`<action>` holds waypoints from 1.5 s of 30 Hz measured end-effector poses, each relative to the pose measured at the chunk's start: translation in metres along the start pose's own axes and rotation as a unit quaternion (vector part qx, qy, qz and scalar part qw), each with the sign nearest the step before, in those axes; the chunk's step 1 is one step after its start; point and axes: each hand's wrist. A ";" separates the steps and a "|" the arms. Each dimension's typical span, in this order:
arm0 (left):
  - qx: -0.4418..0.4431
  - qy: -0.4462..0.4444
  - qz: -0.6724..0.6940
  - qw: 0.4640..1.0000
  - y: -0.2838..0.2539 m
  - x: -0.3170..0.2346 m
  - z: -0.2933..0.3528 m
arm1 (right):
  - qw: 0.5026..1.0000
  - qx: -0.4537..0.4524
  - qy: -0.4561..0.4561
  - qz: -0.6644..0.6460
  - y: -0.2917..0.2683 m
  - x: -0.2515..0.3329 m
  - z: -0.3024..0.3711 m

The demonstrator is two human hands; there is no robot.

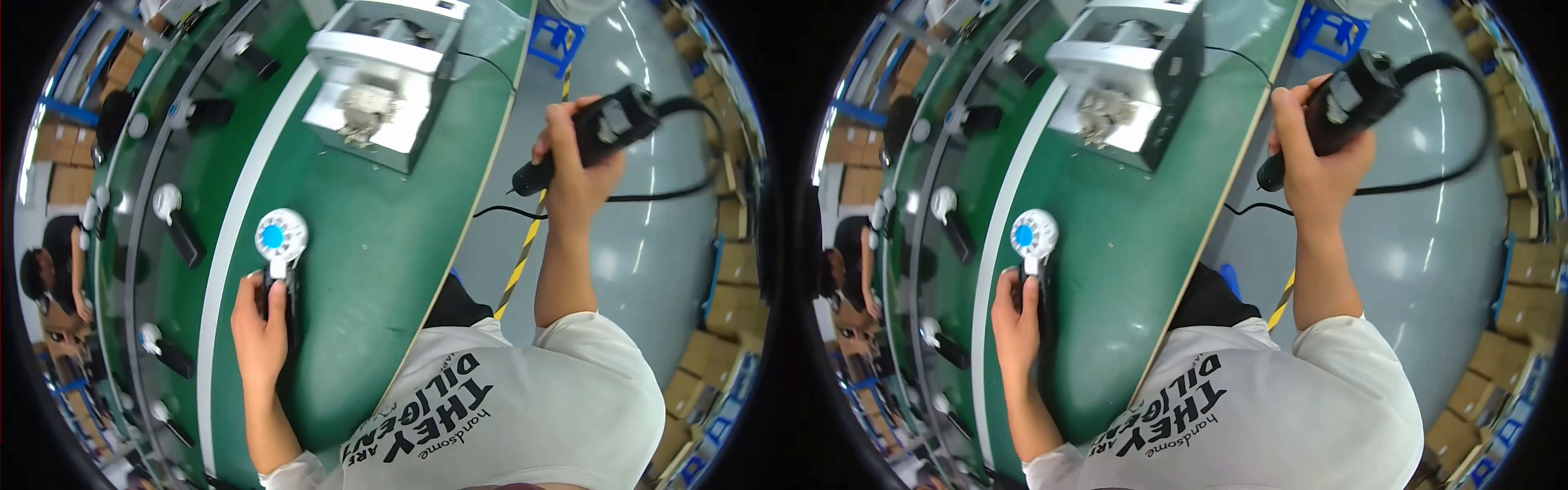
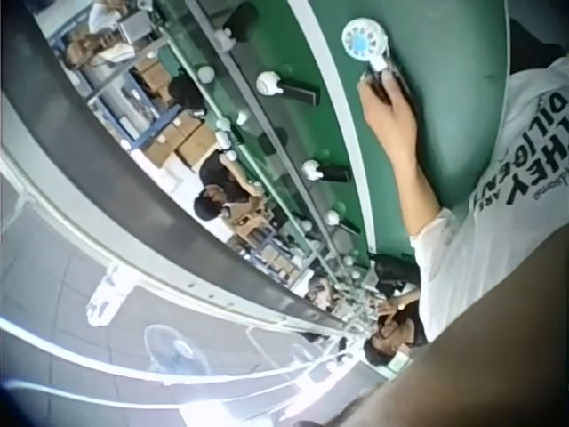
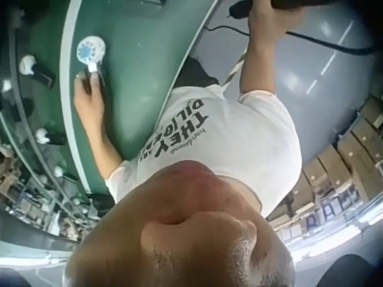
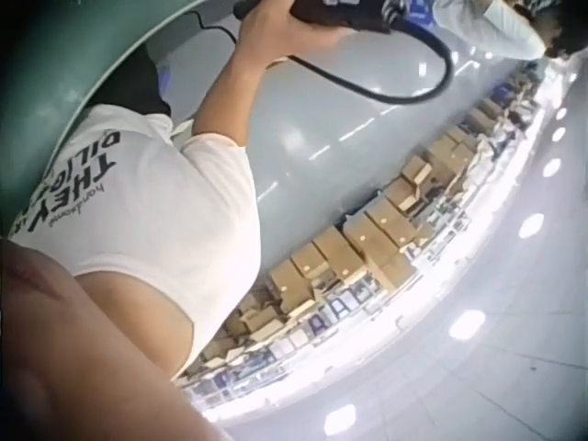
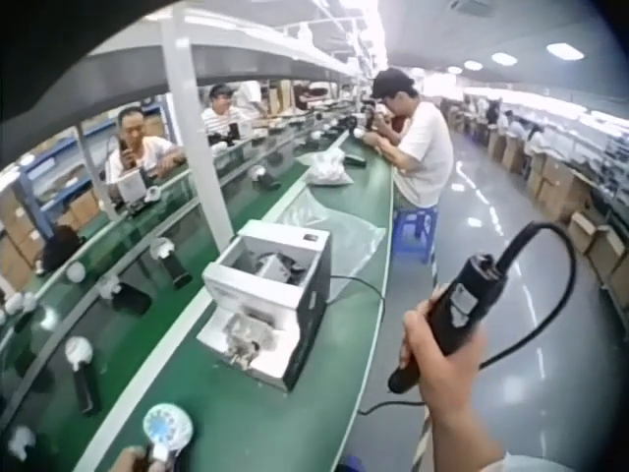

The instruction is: Assembling a plastic device using an electric screwdriver and bagging small parts.

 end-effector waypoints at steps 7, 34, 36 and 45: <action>-0.231 0.183 -0.286 0.912 0.007 -0.015 0.013 | 0.956 -0.103 0.274 0.025 -0.078 -0.184 0.019; -0.139 0.308 -0.345 0.876 0.075 -0.016 0.076 | 0.892 0.042 0.407 -0.195 0.082 -0.339 0.009; -0.151 0.298 -0.332 0.882 0.077 -0.010 0.078 | 0.886 0.100 0.405 -0.204 0.076 -0.343 0.001; -0.181 0.282 -0.274 0.901 0.038 -0.018 0.000 | 0.903 0.186 0.357 -0.153 0.053 -0.321 -0.010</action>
Point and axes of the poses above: each hand's wrist, its own z-axis away from the middle knuckle, its own y-axis out of the palm, x = y × z, and after that the axes turned 5 degrees about y, right-handed
